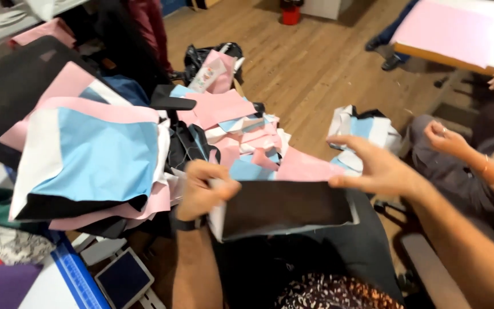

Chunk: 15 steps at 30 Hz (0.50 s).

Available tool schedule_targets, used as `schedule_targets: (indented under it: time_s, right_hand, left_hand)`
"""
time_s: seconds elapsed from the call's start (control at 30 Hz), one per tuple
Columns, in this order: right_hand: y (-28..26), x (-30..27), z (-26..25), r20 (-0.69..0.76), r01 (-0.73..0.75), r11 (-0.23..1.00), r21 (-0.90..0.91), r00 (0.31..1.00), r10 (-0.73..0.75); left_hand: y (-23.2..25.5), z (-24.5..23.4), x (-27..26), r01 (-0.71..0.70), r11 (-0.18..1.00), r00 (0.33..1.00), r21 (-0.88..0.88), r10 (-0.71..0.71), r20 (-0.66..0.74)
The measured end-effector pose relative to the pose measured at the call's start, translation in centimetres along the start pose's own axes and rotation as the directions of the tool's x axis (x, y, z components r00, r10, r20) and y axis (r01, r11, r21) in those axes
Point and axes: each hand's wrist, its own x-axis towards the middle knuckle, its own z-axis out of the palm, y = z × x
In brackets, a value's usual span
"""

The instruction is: Aligning leather pieces for sewing at a workstation.

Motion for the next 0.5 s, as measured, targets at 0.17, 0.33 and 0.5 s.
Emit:
schedule_targets:
  time_s: [0.17,0.33,0.5]
  right_hand:
    - [-2.9,2.6,2.4,0.242,0.345,0.901,0.264,0.88,-0.408]
    - [0.7,4.4,6.1,0.479,0.264,0.904,0.335,0.779,-0.405]
    - [2.0,3.2,5.0,0.491,-0.121,0.869,0.48,0.858,-0.152]
  left_hand:
    - [3.5,2.7,0.9,-0.12,0.991,0.991,0.067,0.115,0.068]
    - [6.8,1.3,1.5,-0.174,0.981,0.981,0.087,0.165,0.098]
    - [9.4,1.4,1.8,-0.038,0.963,0.999,0.268,0.028,0.042]
